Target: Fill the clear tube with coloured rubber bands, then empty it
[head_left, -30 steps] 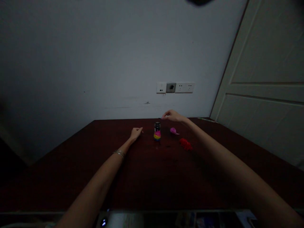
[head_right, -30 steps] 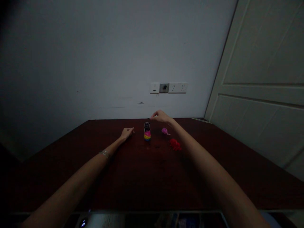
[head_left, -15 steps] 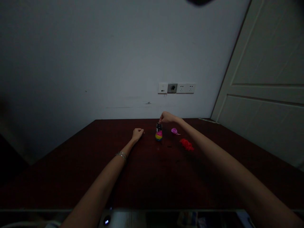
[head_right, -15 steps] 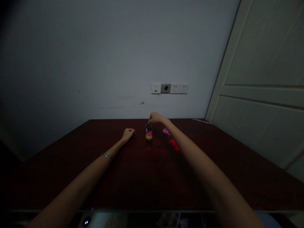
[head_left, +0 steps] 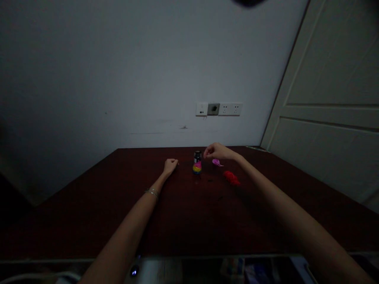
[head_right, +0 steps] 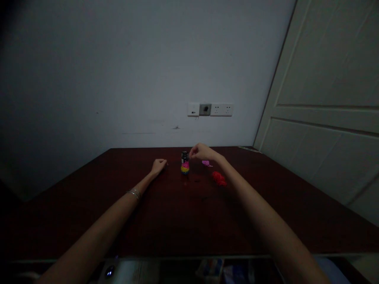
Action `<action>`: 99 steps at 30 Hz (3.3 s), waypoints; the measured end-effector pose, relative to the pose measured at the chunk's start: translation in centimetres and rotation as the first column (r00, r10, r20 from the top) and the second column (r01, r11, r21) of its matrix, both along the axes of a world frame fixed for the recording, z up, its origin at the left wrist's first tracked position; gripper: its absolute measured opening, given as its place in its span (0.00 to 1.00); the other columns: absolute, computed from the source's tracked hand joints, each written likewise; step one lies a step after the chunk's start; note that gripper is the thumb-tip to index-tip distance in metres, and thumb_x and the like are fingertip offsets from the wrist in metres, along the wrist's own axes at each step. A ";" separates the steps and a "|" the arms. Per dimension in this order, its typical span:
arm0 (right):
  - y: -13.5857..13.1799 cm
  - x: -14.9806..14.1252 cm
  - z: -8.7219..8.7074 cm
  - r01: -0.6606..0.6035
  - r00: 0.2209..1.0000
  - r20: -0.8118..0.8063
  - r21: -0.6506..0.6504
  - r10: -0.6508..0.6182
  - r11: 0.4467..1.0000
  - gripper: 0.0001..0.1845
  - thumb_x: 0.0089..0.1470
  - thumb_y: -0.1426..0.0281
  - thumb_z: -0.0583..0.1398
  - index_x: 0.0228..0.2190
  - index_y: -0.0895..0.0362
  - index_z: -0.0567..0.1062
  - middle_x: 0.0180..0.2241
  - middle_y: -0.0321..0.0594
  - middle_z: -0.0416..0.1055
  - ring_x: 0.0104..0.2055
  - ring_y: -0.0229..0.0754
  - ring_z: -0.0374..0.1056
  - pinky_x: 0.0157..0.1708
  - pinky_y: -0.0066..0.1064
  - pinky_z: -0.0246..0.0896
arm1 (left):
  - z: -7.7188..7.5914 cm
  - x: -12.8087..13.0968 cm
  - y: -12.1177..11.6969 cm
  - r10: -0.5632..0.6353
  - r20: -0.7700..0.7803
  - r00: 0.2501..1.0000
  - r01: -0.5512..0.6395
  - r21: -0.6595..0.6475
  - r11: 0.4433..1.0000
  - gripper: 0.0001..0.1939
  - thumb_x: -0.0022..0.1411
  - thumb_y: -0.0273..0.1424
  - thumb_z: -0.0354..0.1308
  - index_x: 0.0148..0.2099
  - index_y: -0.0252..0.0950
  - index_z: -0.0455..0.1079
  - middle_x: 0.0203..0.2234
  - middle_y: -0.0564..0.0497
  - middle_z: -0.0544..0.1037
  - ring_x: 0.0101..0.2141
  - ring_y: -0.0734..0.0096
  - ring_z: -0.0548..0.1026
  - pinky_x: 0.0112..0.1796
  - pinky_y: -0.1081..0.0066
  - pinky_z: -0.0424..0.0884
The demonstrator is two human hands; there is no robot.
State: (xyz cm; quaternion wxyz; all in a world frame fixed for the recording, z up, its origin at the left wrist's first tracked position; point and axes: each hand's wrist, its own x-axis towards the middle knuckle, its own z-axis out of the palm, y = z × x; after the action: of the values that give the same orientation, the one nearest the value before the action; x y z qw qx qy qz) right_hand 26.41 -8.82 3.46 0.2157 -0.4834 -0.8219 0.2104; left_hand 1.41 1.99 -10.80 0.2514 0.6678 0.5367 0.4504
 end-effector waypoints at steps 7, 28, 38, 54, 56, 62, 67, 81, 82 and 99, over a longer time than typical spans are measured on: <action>-6.4 2.7 -6.8 -0.096 0.977 0.146 -0.353 0.156 0.931 0.15 0.37 0.74 0.59 0.32 0.61 0.76 0.28 0.38 0.72 0.29 0.36 0.65 0.27 0.24 0.57 | 0.1 0.0 0.0 -0.001 -0.027 1.000 0.001 -0.010 1.000 0.14 0.49 0.32 0.48 0.22 0.32 0.71 0.12 0.53 0.67 0.19 0.75 0.64 0.24 0.75 0.57; -2.3 2.8 -11.0 0.063 0.996 -0.065 -0.071 -0.068 0.995 0.12 0.42 0.76 0.56 0.32 0.61 0.74 0.29 0.40 0.72 0.30 0.37 0.66 0.31 0.26 0.60 | -0.5 -0.3 0.6 0.010 -0.014 1.000 -0.009 0.013 1.000 0.14 0.50 0.32 0.48 0.22 0.32 0.71 0.13 0.54 0.67 0.19 0.75 0.65 0.24 0.76 0.58; -0.5 2.3 -11.4 0.027 0.993 0.117 -0.075 -0.018 0.997 0.14 0.40 0.79 0.56 0.32 0.62 0.76 0.28 0.40 0.73 0.28 0.37 0.66 0.28 0.24 0.58 | -0.3 -0.2 0.3 0.018 -0.015 1.000 -0.018 -0.014 1.000 0.13 0.50 0.31 0.48 0.23 0.32 0.71 0.13 0.54 0.67 0.18 0.75 0.64 0.24 0.76 0.58; 2.7 0.1 -2.2 0.152 0.954 -0.284 0.172 -0.099 0.973 0.11 0.44 0.77 0.56 0.33 0.63 0.72 0.28 0.38 0.71 0.29 0.34 0.64 0.31 0.25 0.59 | 0.2 -0.2 -0.3 0.021 -0.019 1.000 -0.022 -0.017 1.000 0.13 0.51 0.31 0.49 0.22 0.32 0.71 0.14 0.52 0.69 0.20 0.74 0.66 0.25 0.76 0.59; 3.3 -0.9 -1.6 0.145 0.957 -0.277 0.217 -0.082 0.965 0.12 0.43 0.78 0.56 0.34 0.63 0.72 0.27 0.37 0.70 0.28 0.33 0.64 0.32 0.24 0.59 | 0.2 -0.2 -0.3 0.022 -0.017 1.000 -0.022 -0.014 1.000 0.13 0.51 0.31 0.49 0.22 0.32 0.71 0.14 0.52 0.69 0.20 0.74 0.66 0.25 0.76 0.59; 3.5 -2.7 -1.3 0.104 0.992 -0.095 0.211 -0.086 0.972 0.10 0.42 0.81 0.56 0.30 0.64 0.73 0.26 0.39 0.72 0.28 0.34 0.65 0.30 0.23 0.59 | 0.1 -0.1 -0.3 0.019 -0.014 1.000 -0.019 -0.020 1.000 0.13 0.51 0.31 0.48 0.22 0.32 0.71 0.14 0.52 0.69 0.20 0.74 0.66 0.24 0.76 0.59; 3.2 -2.8 -0.7 0.098 0.994 0.025 0.223 -0.106 0.970 0.09 0.42 0.78 0.58 0.30 0.64 0.75 0.27 0.40 0.73 0.28 0.35 0.66 0.29 0.23 0.58 | 0.3 0.0 -0.5 0.025 -0.016 1.000 -0.025 -0.024 0.999 0.13 0.51 0.30 0.49 0.22 0.32 0.71 0.14 0.52 0.70 0.20 0.74 0.66 0.25 0.76 0.59; 3.1 -3.0 0.7 0.053 0.991 0.105 0.215 -0.077 0.975 0.10 0.45 0.75 0.57 0.30 0.64 0.77 0.28 0.43 0.75 0.29 0.37 0.67 0.30 0.25 0.58 | 0.1 -0.1 -0.4 -0.003 -0.019 1.000 0.003 -0.002 1.000 0.14 0.51 0.31 0.48 0.22 0.32 0.71 0.15 0.52 0.70 0.21 0.73 0.67 0.27 0.75 0.60; 2.9 -2.9 0.8 0.054 0.993 0.090 0.227 -0.076 0.972 0.10 0.45 0.75 0.56 0.30 0.64 0.77 0.28 0.43 0.74 0.29 0.37 0.67 0.30 0.25 0.58 | 0.1 -0.1 -0.4 -0.003 -0.021 1.000 0.003 -0.001 1.000 0.14 0.51 0.31 0.48 0.22 0.32 0.71 0.14 0.52 0.69 0.21 0.73 0.66 0.27 0.75 0.60; -1.1 -1.5 -8.9 0.223 0.958 0.187 -0.020 -0.215 0.975 0.13 0.46 0.61 0.59 0.27 0.58 0.75 0.27 0.39 0.72 0.29 0.39 0.66 0.26 0.26 0.53 | 0.1 0.0 -0.3 0.006 -0.026 1.000 -0.006 0.009 1.000 0.13 0.51 0.31 0.48 0.22 0.31 0.71 0.14 0.52 0.69 0.21 0.73 0.67 0.28 0.74 0.61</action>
State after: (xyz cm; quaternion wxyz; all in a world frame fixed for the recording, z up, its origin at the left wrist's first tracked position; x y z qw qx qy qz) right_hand 24.91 -9.89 -5.46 0.1510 -0.5931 -0.7751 0.1567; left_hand 1.37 1.69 -10.72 0.2397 0.6731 0.5400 0.4448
